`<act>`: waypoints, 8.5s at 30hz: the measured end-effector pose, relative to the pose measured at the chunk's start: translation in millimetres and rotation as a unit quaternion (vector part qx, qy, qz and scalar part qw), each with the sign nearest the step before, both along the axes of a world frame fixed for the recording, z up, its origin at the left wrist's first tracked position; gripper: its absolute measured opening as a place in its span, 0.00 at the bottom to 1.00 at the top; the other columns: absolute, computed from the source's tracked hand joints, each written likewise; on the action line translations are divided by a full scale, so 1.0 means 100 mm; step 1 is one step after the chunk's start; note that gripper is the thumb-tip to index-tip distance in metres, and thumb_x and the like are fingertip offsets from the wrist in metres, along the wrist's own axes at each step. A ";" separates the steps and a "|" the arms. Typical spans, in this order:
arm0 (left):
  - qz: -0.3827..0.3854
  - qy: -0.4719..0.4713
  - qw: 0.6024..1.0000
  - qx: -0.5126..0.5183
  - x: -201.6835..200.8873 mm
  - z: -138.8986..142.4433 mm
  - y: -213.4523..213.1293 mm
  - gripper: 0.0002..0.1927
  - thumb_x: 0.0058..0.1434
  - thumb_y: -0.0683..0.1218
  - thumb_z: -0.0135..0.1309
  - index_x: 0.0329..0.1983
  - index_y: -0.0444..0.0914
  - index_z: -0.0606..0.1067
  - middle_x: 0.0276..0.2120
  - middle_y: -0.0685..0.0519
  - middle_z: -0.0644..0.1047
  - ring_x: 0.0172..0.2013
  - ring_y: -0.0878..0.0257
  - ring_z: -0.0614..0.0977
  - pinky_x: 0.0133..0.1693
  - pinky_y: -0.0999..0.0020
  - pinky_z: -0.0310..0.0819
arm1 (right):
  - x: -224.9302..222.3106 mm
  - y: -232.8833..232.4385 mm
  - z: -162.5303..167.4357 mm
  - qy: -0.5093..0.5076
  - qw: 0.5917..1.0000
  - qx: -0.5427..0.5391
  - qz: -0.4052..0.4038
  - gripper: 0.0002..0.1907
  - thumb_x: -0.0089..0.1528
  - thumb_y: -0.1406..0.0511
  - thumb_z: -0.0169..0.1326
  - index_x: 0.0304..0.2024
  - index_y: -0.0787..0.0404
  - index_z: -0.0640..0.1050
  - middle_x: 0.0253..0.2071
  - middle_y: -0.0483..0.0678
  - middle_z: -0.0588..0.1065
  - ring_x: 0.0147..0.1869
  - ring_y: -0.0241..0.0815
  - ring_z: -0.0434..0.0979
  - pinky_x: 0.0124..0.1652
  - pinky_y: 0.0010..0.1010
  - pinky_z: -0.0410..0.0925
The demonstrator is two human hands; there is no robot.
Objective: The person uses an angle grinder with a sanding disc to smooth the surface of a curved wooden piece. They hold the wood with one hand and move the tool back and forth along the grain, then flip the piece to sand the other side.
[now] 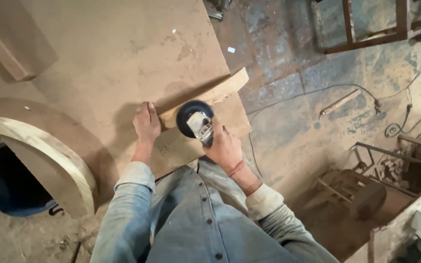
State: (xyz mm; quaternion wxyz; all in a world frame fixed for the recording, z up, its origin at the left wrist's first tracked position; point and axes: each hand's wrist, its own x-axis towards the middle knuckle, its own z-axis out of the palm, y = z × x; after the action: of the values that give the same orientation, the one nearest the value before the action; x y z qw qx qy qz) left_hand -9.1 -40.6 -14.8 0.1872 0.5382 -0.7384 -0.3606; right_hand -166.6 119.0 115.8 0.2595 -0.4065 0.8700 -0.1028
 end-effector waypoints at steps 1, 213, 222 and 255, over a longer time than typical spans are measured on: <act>-0.005 0.003 1.000 0.020 0.00 0.00 0.00 0.17 0.77 0.53 0.38 0.44 0.39 0.75 0.27 0.41 0.79 0.32 0.39 0.81 0.37 0.46 0.74 | 0.00 0.02 -0.01 -0.001 1.000 0.008 0.001 0.41 0.49 0.61 0.66 0.64 0.58 0.67 0.42 0.60 0.79 0.45 0.64 0.80 0.41 0.53 0.72; 0.033 0.047 0.960 -0.274 0.89 0.09 0.03 0.07 0.70 0.42 0.44 0.40 0.36 0.73 0.31 0.41 0.80 0.29 0.45 0.78 0.39 0.50 0.69 | 0.04 -0.90 0.36 0.065 0.884 -0.015 0.462 0.38 0.52 0.65 0.63 0.64 0.56 0.65 0.39 0.60 0.77 0.41 0.64 0.80 0.38 0.51 0.72; 0.059 0.096 0.979 -0.171 0.84 0.01 0.03 0.03 0.68 0.41 0.48 0.42 0.36 0.72 0.22 0.44 0.75 0.28 0.42 0.78 0.42 0.47 0.73 | -0.51 -0.65 0.25 0.033 0.953 0.008 0.301 0.41 0.48 0.61 0.67 0.63 0.54 0.65 0.42 0.60 0.80 0.43 0.65 0.81 0.39 0.51 0.72; 0.037 -0.134 0.990 -0.038 0.42 -0.08 0.08 0.28 0.79 0.54 0.41 0.23 0.36 0.74 0.26 0.38 0.75 0.29 0.38 0.77 0.35 0.43 0.69 | -0.91 -0.56 0.13 -0.053 0.992 -0.041 0.107 0.44 0.48 0.55 0.70 0.62 0.62 0.67 0.40 0.62 0.80 0.44 0.65 0.81 0.40 0.50 0.72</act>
State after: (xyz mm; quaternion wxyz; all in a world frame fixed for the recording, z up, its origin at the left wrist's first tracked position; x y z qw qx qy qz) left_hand 33.0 -32.2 -23.1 0.1204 0.6013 -0.7493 -0.2500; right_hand -257.7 62.7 129.0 0.2980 -0.5015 0.8015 -0.1315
